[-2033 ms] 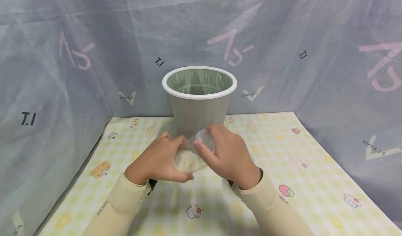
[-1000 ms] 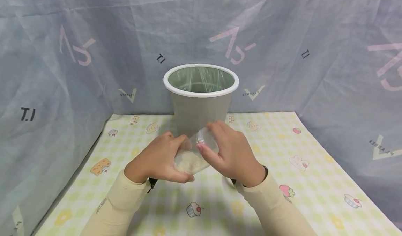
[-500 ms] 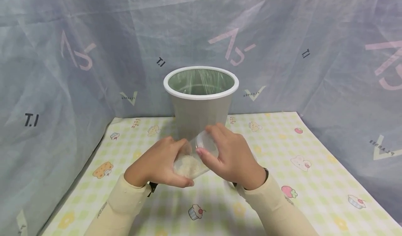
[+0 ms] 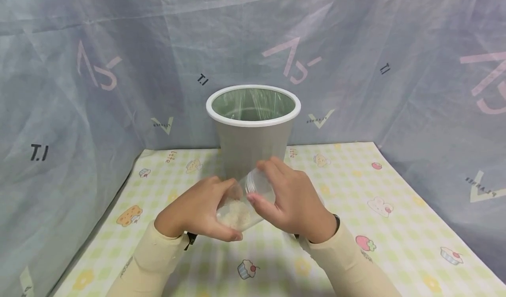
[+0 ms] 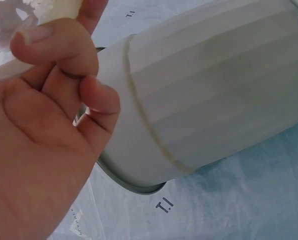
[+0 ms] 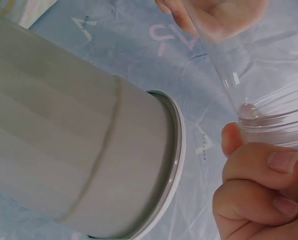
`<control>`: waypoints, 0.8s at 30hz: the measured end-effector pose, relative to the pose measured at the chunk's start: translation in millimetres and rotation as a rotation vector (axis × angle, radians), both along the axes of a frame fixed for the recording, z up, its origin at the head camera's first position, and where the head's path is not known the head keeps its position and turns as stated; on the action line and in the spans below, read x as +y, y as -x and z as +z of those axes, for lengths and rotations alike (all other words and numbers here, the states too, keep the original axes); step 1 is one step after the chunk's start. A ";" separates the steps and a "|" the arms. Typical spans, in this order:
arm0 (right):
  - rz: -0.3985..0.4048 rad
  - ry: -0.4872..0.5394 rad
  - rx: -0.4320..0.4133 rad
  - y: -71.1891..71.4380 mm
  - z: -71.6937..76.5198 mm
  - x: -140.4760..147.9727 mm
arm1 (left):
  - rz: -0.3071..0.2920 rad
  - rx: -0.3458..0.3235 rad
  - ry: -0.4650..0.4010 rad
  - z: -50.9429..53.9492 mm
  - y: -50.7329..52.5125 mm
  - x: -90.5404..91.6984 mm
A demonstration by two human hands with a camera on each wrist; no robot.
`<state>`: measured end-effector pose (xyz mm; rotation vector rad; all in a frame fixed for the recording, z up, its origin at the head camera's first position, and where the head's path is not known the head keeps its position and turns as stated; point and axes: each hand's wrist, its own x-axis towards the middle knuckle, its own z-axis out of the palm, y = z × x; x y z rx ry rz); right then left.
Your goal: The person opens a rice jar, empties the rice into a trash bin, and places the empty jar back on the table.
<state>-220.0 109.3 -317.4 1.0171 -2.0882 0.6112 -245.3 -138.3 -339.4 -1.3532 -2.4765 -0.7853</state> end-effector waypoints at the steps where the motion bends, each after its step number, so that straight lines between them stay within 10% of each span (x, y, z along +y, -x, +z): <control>1: 0.007 0.001 0.000 -0.2 -0.6 0.4 | -0.001 -0.004 0.002 -0.7 -0.8 0.2; 24: 0.007 -0.015 -0.025 -3.6 1.3 1.0 | -0.003 -0.092 0.016 1.0 -3.1 1.1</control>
